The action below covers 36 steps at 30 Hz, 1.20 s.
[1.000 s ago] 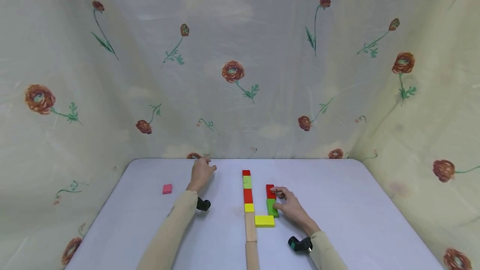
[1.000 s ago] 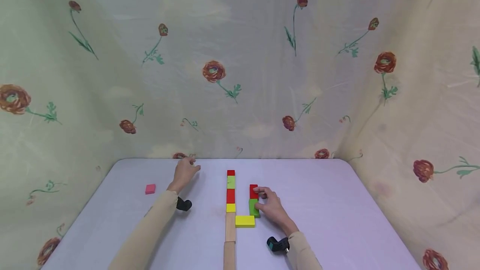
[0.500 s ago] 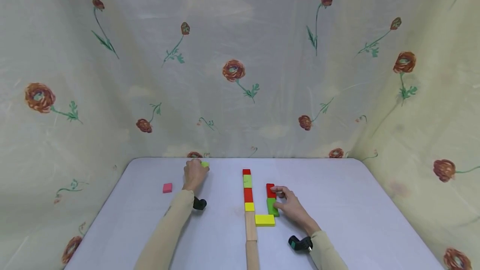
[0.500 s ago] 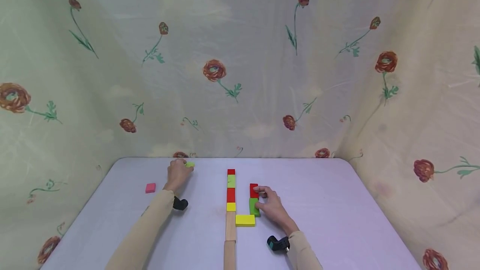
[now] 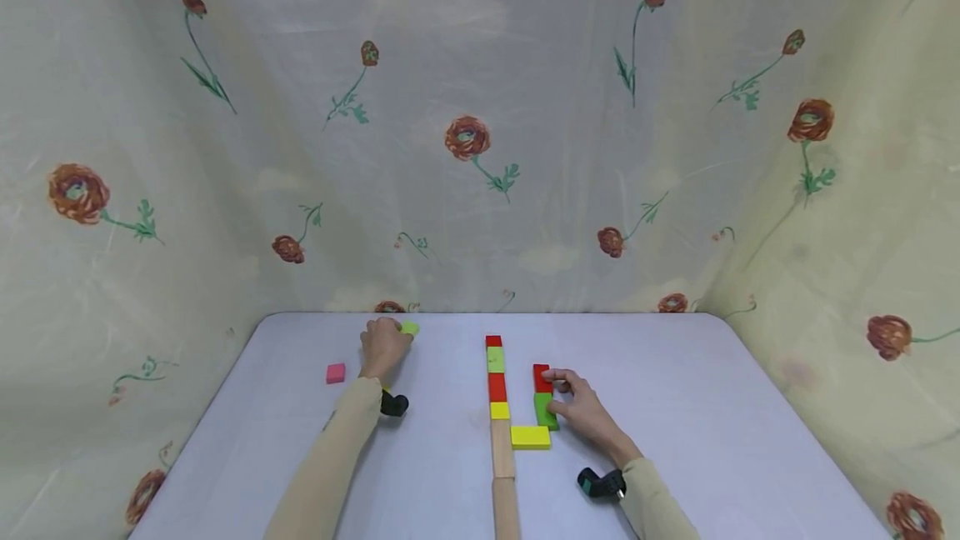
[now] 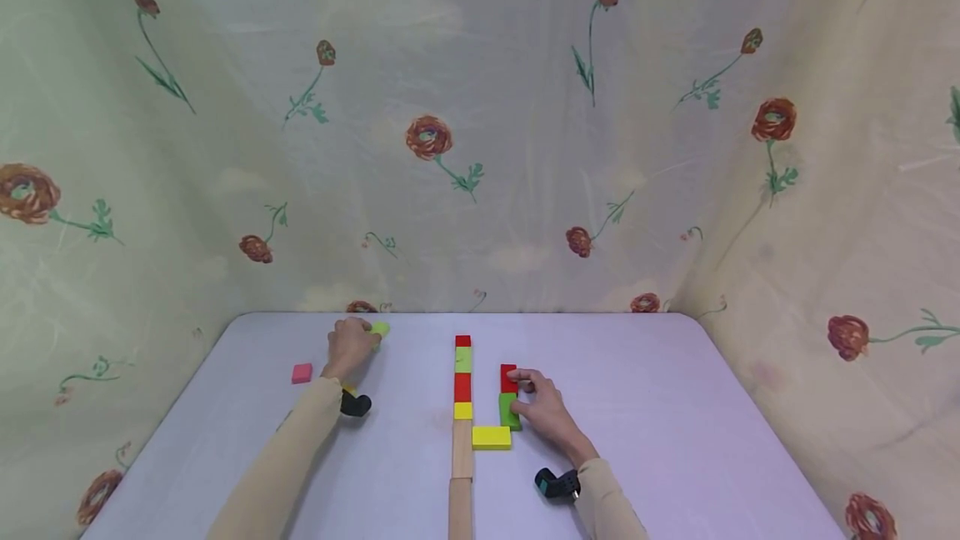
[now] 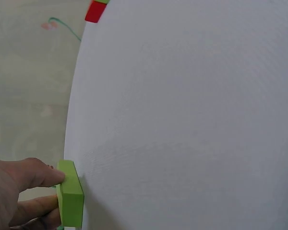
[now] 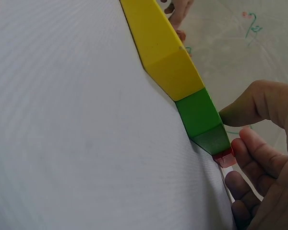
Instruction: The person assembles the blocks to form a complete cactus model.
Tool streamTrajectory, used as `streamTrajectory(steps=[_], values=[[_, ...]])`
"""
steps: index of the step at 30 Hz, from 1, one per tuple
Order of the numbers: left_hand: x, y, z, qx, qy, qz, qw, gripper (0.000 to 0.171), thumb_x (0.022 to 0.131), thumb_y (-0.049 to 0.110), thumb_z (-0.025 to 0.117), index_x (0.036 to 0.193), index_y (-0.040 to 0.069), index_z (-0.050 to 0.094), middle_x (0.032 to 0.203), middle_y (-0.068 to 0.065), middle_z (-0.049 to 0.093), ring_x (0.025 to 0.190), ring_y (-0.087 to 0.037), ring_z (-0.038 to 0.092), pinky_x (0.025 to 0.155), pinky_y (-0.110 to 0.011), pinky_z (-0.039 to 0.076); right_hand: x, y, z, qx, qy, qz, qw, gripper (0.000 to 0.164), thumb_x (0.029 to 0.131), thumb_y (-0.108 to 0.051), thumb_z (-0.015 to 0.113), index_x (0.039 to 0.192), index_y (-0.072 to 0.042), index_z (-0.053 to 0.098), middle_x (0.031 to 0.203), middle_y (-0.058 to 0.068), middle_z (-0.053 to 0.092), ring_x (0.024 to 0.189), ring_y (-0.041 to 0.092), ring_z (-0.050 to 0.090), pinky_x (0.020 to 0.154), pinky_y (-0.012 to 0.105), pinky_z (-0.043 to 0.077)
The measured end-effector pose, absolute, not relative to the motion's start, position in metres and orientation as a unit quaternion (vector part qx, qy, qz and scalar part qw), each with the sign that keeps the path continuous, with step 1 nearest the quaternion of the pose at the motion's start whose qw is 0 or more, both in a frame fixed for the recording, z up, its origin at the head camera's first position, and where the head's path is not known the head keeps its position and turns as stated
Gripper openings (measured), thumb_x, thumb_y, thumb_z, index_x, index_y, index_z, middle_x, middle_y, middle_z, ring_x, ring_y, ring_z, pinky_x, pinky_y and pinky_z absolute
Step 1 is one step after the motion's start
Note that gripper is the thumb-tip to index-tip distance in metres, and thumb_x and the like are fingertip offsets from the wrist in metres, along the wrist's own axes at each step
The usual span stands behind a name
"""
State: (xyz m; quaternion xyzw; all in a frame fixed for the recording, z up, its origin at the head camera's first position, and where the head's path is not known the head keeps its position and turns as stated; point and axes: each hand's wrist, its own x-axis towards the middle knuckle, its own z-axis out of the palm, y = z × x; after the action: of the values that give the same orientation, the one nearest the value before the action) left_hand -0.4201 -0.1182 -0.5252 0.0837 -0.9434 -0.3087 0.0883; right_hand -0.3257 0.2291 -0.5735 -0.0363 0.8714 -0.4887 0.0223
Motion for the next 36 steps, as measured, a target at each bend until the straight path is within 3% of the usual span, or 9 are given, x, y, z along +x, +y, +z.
streamTrajectory(steps=[12,23,36], values=[[-0.414,-0.125,-0.533,0.017,-0.950,-0.308,0.046,0.032,0.085,0.018,0.069,0.110,0.000,0.071,0.109,-0.015,0.063,0.104,-0.030,0.049,0.090,-0.045,0.036,-0.322,0.226,-0.572,-0.017,0.872,-0.488,0.031,0.046,0.083,-0.006,0.065,0.126,-0.015,0.056,0.128,0.006,0.056,0.118,0.027,0.044,0.103,0.053,0.037],[-0.400,-0.119,-0.528,-0.076,-0.958,-0.276,0.038,0.028,0.083,0.013,0.070,0.110,0.004,0.073,0.111,-0.011,0.067,0.102,-0.029,0.052,0.090,-0.048,0.039,-0.323,0.226,-0.570,-0.019,0.873,-0.486,0.027,0.045,0.082,-0.006,0.065,0.125,-0.015,0.056,0.128,0.006,0.056,0.119,0.027,0.045,0.104,0.054,0.036],[-0.384,-0.105,-0.532,-0.112,-0.958,-0.263,0.024,0.026,0.080,0.014,0.074,0.106,0.007,0.075,0.107,-0.008,0.068,0.101,-0.024,0.054,0.087,-0.042,0.041,-0.322,0.226,-0.567,-0.026,0.872,-0.488,0.025,0.046,0.082,-0.005,0.064,0.126,-0.014,0.055,0.129,0.006,0.056,0.119,0.028,0.044,0.104,0.055,0.035]])
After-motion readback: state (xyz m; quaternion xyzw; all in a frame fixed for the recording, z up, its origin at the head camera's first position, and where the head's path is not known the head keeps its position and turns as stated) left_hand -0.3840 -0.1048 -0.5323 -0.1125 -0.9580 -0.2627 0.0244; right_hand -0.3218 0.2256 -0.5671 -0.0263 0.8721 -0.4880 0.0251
